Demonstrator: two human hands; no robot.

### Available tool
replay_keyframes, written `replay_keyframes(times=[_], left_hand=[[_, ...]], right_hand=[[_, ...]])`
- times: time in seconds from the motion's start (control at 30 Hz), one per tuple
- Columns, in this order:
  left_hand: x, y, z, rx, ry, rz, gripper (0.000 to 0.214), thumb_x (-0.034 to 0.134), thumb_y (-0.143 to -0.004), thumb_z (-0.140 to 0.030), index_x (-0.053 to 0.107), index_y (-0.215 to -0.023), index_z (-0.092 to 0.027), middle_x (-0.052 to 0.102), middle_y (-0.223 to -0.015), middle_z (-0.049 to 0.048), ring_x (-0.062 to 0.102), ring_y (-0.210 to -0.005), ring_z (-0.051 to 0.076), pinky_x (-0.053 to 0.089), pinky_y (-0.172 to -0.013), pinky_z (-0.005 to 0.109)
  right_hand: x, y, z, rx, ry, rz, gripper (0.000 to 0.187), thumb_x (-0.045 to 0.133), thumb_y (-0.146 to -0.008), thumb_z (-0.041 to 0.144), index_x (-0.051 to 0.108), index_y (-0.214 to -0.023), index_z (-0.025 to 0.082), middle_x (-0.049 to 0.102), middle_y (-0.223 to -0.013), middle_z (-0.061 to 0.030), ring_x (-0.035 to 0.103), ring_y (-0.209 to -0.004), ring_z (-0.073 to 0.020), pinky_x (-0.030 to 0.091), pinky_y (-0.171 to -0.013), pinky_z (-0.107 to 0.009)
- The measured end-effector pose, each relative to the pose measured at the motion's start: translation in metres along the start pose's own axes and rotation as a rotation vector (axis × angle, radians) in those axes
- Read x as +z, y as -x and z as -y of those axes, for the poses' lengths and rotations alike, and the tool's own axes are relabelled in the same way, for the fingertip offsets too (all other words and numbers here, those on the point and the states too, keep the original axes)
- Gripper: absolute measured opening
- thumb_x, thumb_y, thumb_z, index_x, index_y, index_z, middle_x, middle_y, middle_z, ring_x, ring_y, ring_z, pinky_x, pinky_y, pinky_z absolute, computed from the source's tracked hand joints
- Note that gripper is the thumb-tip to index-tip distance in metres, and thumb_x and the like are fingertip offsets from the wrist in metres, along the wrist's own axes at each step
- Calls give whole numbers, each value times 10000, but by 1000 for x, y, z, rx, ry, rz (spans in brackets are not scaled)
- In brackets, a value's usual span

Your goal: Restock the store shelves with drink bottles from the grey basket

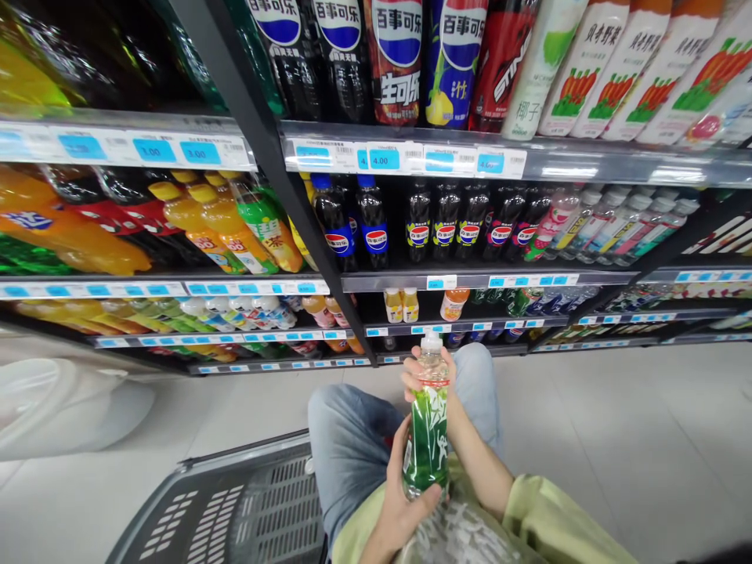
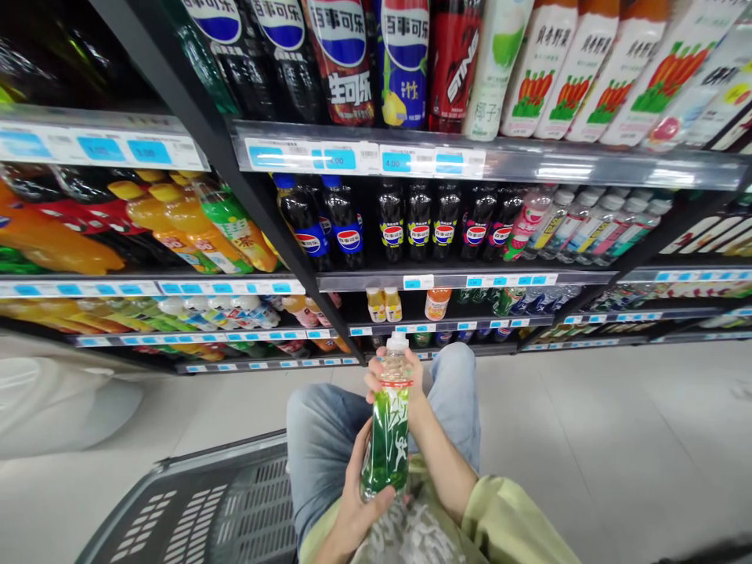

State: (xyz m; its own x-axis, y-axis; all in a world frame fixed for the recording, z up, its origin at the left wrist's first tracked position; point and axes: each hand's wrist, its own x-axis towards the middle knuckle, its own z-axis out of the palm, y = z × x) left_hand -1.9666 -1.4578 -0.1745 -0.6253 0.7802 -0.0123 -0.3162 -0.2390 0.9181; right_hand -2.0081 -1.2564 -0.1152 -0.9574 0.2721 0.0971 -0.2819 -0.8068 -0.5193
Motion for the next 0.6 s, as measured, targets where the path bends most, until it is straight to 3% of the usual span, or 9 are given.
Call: replay_keyframes(times=[0.07,0.2,0.3,0.4,0.5,0.6], left_hand=[[3,1,-1,-18,9,-6,1243,932,-688,-774,433,-1701,-253,538,-1666,221,656,-1403,491,636,-1081,568],[4,-1,1,-79,41,7,1272,907,-742,-765,335,-1762,-263,614,-1584,238,724,-1293,483,694,-928,564],[-6,-10,5,41,-84,-13,1198,889,-782,-732,398,-1744,-215,599,-1618,246,659,-1420,480,610,-1129,600],[-19,-20,6,205,-294,-32,972,859,-847,-645,555,-1651,-190,567,-1675,230,548,-1556,465,444,-1303,627],[-27,-26,2,267,-473,-49,879,899,-815,-546,643,-1581,-198,607,-1651,207,560,-1551,456,424,-1314,650],[-28,-28,-4,265,-580,-56,971,987,-700,-479,653,-1569,-200,653,-1611,195,616,-1503,447,470,-1289,642]], right_hand=[[2,2,0,12,3,-7,523,705,-833,750,561,-930,256,570,-750,38,464,-542,-124,538,-474,-280],[13,5,7,-5,-60,-29,447,737,-836,649,595,-900,230,604,-780,28,479,-564,-118,474,-478,-241],[19,5,11,-35,-127,-128,379,649,-929,584,637,-925,206,634,-795,11,543,-603,-125,472,-520,-235],[18,4,15,-54,-122,-235,360,698,-916,561,646,-909,205,667,-789,1,589,-605,-144,512,-524,-248],[17,4,20,-84,-80,-300,356,809,-851,526,668,-924,207,712,-812,-6,649,-628,-169,579,-543,-274],[18,4,24,-89,-54,-326,349,834,-850,502,680,-928,198,740,-823,-13,691,-641,-179,618,-568,-292]])
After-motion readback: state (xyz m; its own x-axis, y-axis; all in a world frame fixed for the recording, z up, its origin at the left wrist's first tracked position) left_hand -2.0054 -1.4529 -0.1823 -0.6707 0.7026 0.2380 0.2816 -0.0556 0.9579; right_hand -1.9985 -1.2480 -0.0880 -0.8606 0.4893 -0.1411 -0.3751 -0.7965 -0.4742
